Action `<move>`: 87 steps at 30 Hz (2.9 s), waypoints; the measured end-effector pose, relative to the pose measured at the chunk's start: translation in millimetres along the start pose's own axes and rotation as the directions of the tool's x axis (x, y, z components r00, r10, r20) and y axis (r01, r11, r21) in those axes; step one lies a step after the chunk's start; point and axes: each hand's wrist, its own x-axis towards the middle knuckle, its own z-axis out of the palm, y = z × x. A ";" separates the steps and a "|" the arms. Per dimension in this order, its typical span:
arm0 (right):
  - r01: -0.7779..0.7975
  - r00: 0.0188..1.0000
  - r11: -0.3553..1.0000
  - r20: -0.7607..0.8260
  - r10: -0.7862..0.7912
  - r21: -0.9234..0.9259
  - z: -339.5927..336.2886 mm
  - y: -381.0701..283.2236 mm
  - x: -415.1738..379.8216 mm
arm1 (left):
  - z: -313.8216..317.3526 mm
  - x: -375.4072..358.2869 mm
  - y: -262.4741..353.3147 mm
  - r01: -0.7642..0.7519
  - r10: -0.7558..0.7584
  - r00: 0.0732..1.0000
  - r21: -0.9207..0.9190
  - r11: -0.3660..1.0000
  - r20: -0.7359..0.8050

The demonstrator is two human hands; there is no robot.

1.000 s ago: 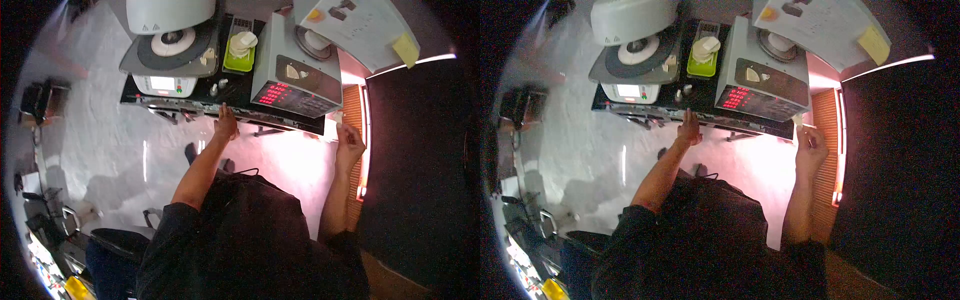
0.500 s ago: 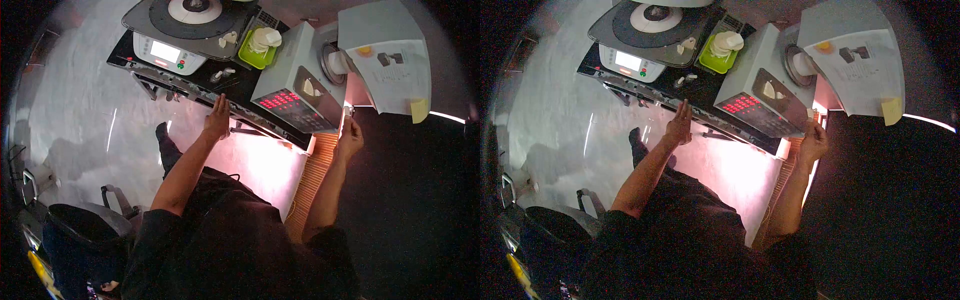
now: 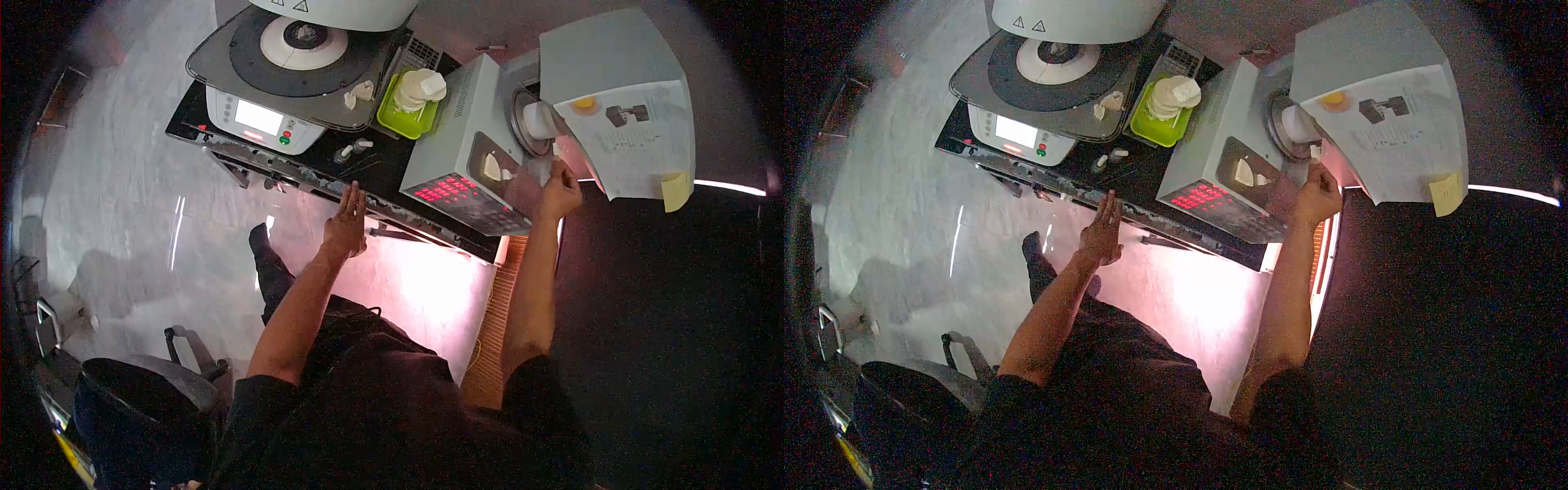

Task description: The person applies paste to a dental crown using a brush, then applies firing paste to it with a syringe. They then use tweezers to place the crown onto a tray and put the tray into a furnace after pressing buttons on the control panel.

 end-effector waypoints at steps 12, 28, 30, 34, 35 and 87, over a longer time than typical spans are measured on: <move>0.067 0.996 0.997 -0.060 -0.070 -0.048 21.1 2.3 22.8 | -7.6 -1.5 2.0 0.008 -0.008 0.999 -0.013 1.000 0.032; 0.098 0.985 0.991 -0.133 -0.110 -0.089 31.7 27.7 50.9 | -5.0 -0.7 2.7 0.019 -0.019 1.000 0.012 1.000 0.024; 0.079 0.987 0.992 -0.132 -0.092 -0.096 32.9 22.3 49.2 | 0.8 1.7 1.7 0.022 -0.022 1.000 0.002 1.000 0.010; 0.041 0.992 0.991 -0.116 -0.056 -0.125 33.4 26.6 53.2 | -4.3 0.1 3.5 0.027 -0.027 1.000 -0.009 1.000 0.013; 0.016 0.993 0.993 -0.117 -0.030 -0.120 33.5 26.5 54.4 | -9.2 -0.5 5.2 0.035 -0.035 0.999 -0.003 0.999 0.037; 0.187 0.982 0.982 -0.006 -0.187 -0.013 38.3 31.8 77.3 | 4.6 2.0 2.4 -0.003 0.003 0.999 0.004 1.000 -0.035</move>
